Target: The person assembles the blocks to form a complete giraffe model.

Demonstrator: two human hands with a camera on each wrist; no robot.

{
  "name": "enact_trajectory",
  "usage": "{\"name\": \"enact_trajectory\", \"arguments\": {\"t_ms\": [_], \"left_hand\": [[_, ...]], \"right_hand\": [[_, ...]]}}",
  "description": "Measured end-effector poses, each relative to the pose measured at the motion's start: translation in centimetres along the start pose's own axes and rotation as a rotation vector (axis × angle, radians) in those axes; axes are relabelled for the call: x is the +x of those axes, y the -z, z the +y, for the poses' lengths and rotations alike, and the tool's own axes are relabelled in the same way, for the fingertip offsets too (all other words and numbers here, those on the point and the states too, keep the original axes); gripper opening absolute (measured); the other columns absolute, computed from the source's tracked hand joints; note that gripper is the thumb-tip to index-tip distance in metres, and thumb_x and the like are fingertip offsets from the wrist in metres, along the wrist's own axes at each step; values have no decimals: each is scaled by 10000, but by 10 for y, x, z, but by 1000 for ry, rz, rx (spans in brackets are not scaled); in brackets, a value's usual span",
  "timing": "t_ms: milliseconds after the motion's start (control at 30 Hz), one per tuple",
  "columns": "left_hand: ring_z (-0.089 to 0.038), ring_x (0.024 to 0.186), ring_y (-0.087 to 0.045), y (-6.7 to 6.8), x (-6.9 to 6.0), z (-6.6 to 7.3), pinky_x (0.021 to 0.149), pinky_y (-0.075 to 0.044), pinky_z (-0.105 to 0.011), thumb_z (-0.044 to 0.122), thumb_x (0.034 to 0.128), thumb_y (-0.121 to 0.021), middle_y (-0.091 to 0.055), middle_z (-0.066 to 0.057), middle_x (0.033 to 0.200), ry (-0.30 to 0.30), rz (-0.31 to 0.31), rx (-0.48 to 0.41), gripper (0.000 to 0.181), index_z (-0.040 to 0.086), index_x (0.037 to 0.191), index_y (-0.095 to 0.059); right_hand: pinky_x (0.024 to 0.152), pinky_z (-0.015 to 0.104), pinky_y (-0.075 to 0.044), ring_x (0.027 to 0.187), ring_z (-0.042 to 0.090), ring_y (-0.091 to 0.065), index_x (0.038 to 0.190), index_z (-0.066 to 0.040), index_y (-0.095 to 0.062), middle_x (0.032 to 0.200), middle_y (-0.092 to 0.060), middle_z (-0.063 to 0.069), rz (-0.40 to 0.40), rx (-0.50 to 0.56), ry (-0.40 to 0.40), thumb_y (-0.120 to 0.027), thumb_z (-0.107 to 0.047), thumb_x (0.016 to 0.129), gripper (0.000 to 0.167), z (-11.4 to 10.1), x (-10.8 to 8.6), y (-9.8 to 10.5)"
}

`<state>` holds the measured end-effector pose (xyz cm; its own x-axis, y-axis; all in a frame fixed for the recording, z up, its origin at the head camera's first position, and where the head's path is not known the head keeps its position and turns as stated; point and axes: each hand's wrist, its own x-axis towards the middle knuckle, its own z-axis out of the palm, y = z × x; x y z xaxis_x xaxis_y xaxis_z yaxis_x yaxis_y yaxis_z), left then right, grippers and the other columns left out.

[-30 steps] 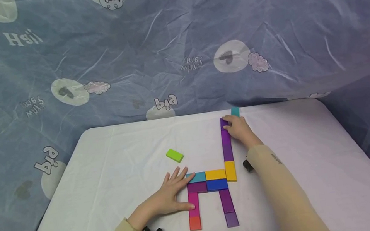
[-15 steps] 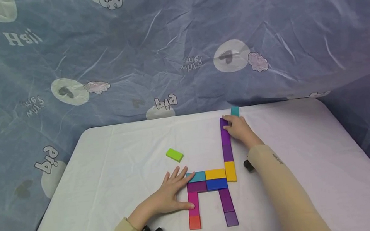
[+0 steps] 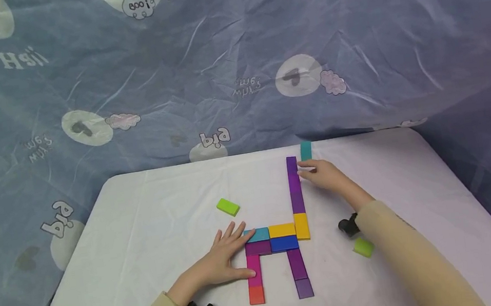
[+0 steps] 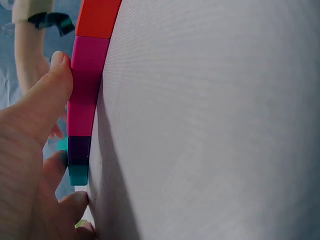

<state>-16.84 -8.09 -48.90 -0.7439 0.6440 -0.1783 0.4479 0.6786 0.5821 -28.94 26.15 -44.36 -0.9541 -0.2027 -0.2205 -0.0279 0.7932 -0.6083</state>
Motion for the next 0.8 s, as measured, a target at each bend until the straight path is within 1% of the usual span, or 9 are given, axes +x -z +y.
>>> {"name": "enact_trajectory", "arguments": {"t_ms": [133,300,400,567,667,800], "left_hand": [[-286,1548,26,-3,0,-1,1220,31,-590,605,809,-703,-111,-19,1670,5,0,0,926,347,1567,-237],[-280,1549,24,-4,1,-2,1222,28,-584,609,807,-702,-109,-12,1671,9,3,8,929,353,1567,-233],[-284,1549,24,-4,0,-2,1222,29,-586,605,809,-704,-110,-16,1671,8,3,3,928,346,1567,-235],[-294,1548,18,-4,0,-2,1220,23,-591,596,812,-708,-118,-29,1670,-1,7,-2,927,330,1568,-243],[-299,1548,17,-3,-1,-1,1220,24,-592,596,810,-709,-122,-33,1669,-4,9,-7,928,324,1568,-247],[-304,1547,17,-3,0,0,1220,30,-589,599,810,-707,-121,-36,1669,-7,10,-11,929,322,1568,-247]], "right_hand": [[1028,543,-476,1282,455,-483,1454,-52,-464,1469,-456,260,-53,40,-28,-513,-380,1017,549,1,-31,6],[1004,537,-495,1250,423,-526,1398,-42,-534,1402,-551,220,-79,72,-5,-532,-403,1007,532,8,-78,9],[973,533,-515,1194,393,-575,1356,-39,-575,1323,-620,196,-60,54,-1,-572,-377,992,497,17,-104,3],[915,526,-534,1092,362,-629,1256,-16,-637,1192,-686,175,-2,-15,-28,-698,-360,907,494,31,-143,-11],[908,519,-531,1105,376,-625,1239,0,-637,1211,-670,196,21,-36,-46,-745,-379,862,545,37,-159,-18],[895,519,-533,1112,401,-615,1242,20,-625,1202,-647,213,55,-59,-60,-783,-393,819,612,43,-173,-25]]}}
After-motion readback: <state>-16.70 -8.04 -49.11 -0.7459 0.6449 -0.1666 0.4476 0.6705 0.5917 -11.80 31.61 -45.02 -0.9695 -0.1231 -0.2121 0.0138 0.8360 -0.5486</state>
